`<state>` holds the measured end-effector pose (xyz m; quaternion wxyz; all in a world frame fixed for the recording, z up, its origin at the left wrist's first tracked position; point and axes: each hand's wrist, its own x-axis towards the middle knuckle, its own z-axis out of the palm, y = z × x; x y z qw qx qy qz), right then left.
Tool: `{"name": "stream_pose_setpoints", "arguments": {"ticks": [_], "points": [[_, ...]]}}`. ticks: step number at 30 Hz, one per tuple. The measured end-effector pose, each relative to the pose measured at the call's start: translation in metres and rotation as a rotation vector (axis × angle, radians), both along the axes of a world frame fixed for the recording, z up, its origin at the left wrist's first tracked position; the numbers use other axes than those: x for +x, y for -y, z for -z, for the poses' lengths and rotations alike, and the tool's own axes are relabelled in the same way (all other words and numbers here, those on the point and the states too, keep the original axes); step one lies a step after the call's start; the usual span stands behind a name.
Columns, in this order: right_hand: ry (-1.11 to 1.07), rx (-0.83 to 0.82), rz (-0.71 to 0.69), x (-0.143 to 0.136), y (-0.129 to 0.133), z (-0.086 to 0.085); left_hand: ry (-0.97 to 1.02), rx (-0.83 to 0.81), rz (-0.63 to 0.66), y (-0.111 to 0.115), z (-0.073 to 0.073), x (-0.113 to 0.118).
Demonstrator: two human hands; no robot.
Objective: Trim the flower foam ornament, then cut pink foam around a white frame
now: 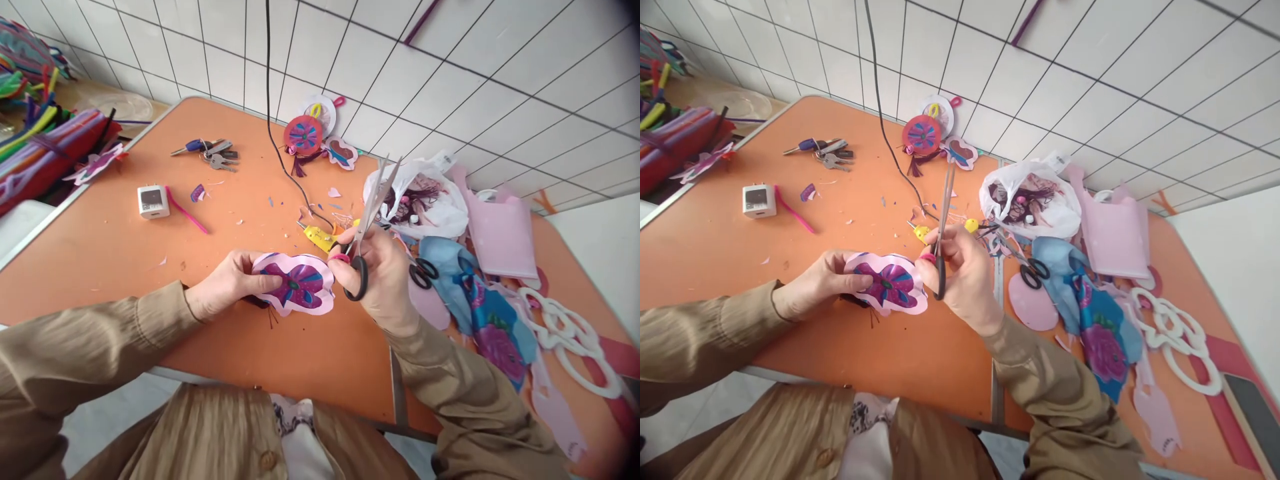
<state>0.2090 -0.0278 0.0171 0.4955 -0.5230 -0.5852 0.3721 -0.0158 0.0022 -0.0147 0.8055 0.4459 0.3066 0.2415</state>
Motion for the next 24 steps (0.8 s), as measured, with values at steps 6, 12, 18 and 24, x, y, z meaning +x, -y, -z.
{"name": "stream_pose_setpoints", "arguments": {"ticks": [6, 12, 18, 24], "points": [[-0.03, -0.073, -0.003, -0.011, 0.006, 0.0, -0.104, 0.165, -0.027, -0.009, -0.02, -0.004], [-0.112, -0.177, -0.158, -0.019, 0.011, 0.0, -0.273, 0.27, 0.027, -0.005, -0.029, -0.002], [-0.114, -0.168, -0.316, -0.002, 0.007, 0.001, -0.155, 0.223, 0.096, -0.005, -0.018, -0.007], [0.164, 0.157, -0.485, 0.026, 0.012, -0.011, -0.109, 0.254, -0.059, -0.009, -0.02, -0.007]]}}
